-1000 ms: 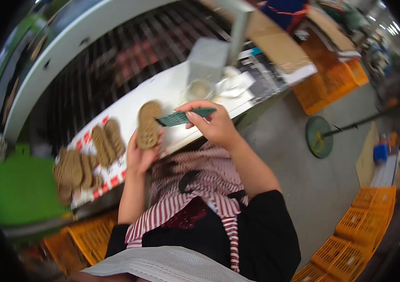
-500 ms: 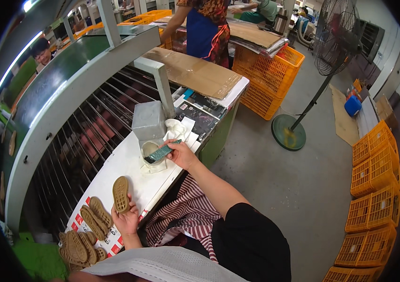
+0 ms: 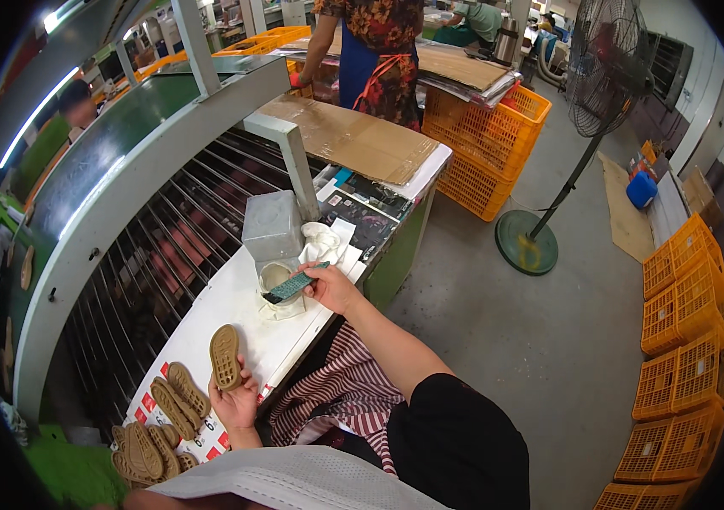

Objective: The person applies adhesive to shoe soles by dipping an applicator tool into a glue container, spreading the glue onto the soles, and placing the glued soles onto a conveyor belt.

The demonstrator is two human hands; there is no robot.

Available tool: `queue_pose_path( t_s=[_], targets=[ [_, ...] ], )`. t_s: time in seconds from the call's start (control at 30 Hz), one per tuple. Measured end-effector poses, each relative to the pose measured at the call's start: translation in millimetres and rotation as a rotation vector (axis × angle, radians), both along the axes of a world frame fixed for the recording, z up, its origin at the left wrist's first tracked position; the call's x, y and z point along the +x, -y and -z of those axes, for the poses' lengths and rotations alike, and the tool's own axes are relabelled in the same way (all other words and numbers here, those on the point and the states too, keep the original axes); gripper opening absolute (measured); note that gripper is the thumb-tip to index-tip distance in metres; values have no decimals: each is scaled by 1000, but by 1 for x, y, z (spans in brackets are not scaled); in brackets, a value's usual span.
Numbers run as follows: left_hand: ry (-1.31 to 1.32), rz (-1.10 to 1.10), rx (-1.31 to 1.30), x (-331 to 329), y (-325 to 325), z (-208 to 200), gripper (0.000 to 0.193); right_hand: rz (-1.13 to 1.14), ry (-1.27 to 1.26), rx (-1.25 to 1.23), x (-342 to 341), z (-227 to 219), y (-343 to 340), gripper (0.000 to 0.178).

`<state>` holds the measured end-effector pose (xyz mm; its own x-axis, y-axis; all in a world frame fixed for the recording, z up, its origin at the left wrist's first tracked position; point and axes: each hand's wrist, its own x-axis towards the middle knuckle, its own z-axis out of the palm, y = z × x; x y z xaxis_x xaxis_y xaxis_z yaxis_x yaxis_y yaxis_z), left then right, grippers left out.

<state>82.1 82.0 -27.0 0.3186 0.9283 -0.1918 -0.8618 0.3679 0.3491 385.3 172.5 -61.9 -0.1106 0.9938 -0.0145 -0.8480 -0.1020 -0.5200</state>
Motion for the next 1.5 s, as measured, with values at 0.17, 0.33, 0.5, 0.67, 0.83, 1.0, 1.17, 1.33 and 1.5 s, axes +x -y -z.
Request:
queue_pose_path(
  t_s=[0.17, 0.33, 0.5, 0.67, 0.83, 1.0, 1.17, 1.33, 1.5],
  targets=[
    [2, -12, -1, -7, 5, 2, 44, 4, -11, -2, -7, 3, 4, 16],
    [18, -23, -22, -10, 8, 2, 44, 28, -1, -5, -10, 2, 5, 16],
    [11, -28, -10, -19, 4, 5, 44, 32, 2, 1, -20, 4, 3, 15],
    [-7, -28, 33, -27, -10, 10, 44, 16, -6, 8, -28, 8, -10, 16],
    [-7, -28, 4, -35, -29, 13, 44, 24, 10, -18, -38, 7, -27, 16],
    [-10, -26, -38, -38, -48, 14, 44, 10, 26, -18, -42, 13, -47, 15],
    [-28, -23, -56, -41, -59, 14, 44, 1, 53, -22, -47, 12, -57, 15],
    [-26, -28, -59, -36, -58, 11, 44, 48, 57, -5, -44, 8, -55, 14],
    [-35, -18, -30, -32, -47, 9, 43, 102, -3, 34, -40, 4, -40, 14]
  ],
)
